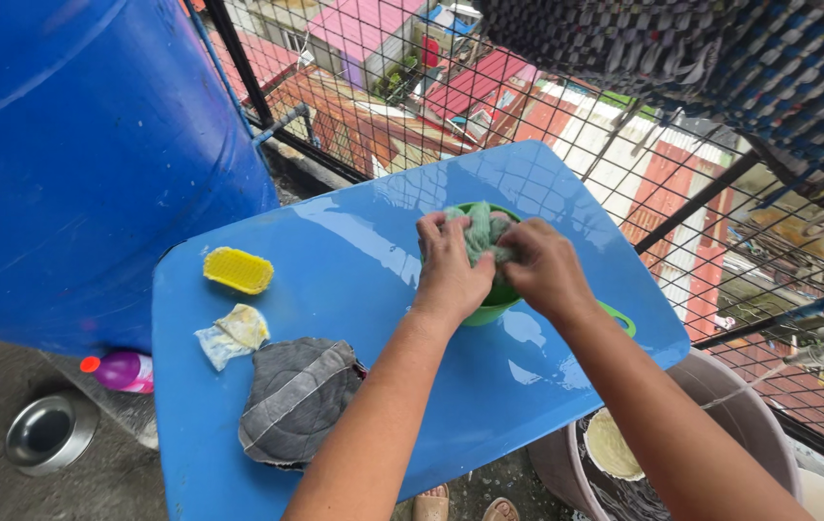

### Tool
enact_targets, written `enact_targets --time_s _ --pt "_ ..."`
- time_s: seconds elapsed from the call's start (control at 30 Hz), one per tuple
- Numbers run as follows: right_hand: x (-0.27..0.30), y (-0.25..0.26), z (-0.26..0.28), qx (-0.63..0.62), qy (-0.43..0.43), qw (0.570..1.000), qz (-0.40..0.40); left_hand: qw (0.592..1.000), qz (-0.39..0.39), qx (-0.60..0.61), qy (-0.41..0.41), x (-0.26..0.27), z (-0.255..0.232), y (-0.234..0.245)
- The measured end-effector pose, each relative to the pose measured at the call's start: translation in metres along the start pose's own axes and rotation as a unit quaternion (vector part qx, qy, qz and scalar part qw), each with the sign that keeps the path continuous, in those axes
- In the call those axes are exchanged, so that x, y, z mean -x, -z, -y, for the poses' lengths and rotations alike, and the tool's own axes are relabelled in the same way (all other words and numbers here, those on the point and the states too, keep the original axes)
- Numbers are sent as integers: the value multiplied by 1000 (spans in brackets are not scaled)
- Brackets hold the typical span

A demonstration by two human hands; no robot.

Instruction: The person washes rags by hand in a green scoop filled with soapy water on a blue table, dipping them into a bucket of water and wringing them out.

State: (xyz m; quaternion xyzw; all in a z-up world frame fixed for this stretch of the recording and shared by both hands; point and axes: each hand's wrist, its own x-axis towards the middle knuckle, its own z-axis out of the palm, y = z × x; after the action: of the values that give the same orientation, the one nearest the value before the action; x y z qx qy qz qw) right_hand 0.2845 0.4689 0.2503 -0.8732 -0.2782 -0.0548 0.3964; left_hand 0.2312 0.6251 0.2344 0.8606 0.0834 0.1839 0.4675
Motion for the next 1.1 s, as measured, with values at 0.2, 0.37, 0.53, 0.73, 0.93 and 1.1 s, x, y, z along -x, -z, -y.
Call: enact_targets --time_s 0.2,0.37,0.53,0.73,0.93,1.1 --pt "6 -14 -24 210 197 958 10 930 182 -316 44 -15 30 -40" --pt "-16 -26 -26 266 80 937 213 881 279 -365 111 -28 37 -49" --pt "-28 -34 -21 332 -38 880 339 830 360 -391 167 -40 35 -54" --pt "-25 -38 -18 317 -4 884 344 781 412 -451 128 -36 42 -56" --pt "-22 -54 -17 323 11 888 327 765 444 -443 148 -24 24 -30" --pt "-19 -68 -23 339 24 878 338 749 461 -455 137 -16 18 -18"
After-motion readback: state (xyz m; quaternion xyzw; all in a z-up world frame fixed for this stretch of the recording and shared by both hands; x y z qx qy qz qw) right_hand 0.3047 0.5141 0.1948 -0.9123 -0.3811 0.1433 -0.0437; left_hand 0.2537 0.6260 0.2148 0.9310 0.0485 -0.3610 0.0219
